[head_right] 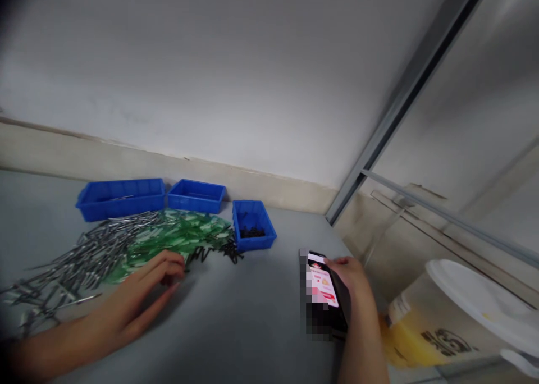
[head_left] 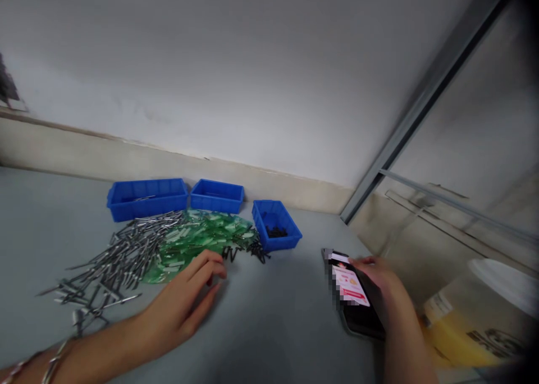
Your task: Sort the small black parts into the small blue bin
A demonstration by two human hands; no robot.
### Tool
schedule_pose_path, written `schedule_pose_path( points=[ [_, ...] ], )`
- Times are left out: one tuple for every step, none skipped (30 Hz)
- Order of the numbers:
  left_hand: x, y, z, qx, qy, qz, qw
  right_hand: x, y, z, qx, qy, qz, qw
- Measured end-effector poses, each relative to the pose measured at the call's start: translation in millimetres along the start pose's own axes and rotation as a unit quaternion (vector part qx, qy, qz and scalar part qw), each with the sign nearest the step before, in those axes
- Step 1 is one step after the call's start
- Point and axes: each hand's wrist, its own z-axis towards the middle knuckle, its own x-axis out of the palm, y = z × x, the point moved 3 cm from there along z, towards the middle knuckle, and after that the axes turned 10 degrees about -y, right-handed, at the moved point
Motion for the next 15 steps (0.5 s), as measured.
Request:
schedule_pose_path(
  points=[
    [0.2, 0.1, -0.1, 0.002, 0.002, 0.0, 1.0, 1.2, -0.6, 1.1, 0.008, 0.006, 0.004, 1.0],
    [0.4, 0.3, -0.3, 0.004, 0.003, -0.002, 1.0, 1.8, -1.2, 2.3, 0.012, 0.009, 0.006, 1.0],
    [0.5, 0.6, -0.4, 0.005, 0.003, -0.003, 1.0, 1.9, -2.1, 3.4, 0.015, 0.009, 0.007, 1.0],
    [0.7, 0.8, -0.5, 0.006, 0.002, -0.004, 1.0, 1.9, -3.2, 4.3, 0.016, 0.01, 0.008, 1.0],
    [0.9, 1.1, -0.7, 0.005, 0.002, -0.005, 1.0, 1.8, -4.5, 5.1, 0.016, 0.013, 0.01, 1.0],
    [1.0, 1.2, -0.8, 0.005, 0.004, -0.006, 1.0, 1.6, -5.9, 5.6, 0.015, 0.015, 0.014, 1.0],
    [1.1, 1.3, -0.9, 0.004, 0.005, -0.007, 1.0, 1.5, -7.2, 5.7, 0.014, 0.017, 0.019, 1.0],
    [1.0, 1.1, -0.8, 0.004, 0.006, -0.008, 1.0, 1.3, -8.5, 5.6, 0.012, 0.018, 0.025, 0.999],
    [0.7, 0.7, -0.6, 0.004, 0.005, -0.008, 1.0, 1.2, -9.4, 5.1, 0.009, 0.019, 0.032, 0.999],
    [0.2, 0.1, -0.2, 0.006, 0.003, -0.009, 1.0, 1.2, -9.9, 4.3, 0.005, 0.02, 0.038, 0.999],
    [-0.2, -0.5, 0.3, 0.008, 0.003, -0.009, 1.0, 1.0, -9.9, 3.3, 0.002, 0.02, 0.043, 0.999],
    [-0.5, -1.1, 0.8, 0.007, 0.004, -0.009, 1.0, 0.9, -9.6, 2.1, -0.001, 0.02, 0.046, 0.999],
    [-0.8, -1.6, 1.2, 0.006, 0.004, -0.008, 1.0, 0.7, -8.7, 0.8, -0.004, 0.02, 0.047, 0.999],
    [-1.1, -2.0, 1.4, 0.005, 0.004, -0.007, 1.0, 0.4, -7.4, -0.6, -0.008, 0.019, 0.047, 0.999],
    [-1.3, -2.3, 1.4, 0.004, 0.003, -0.007, 1.0, -0.1, -5.8, -2.2, -0.013, 0.016, 0.046, 0.999]
  ],
)
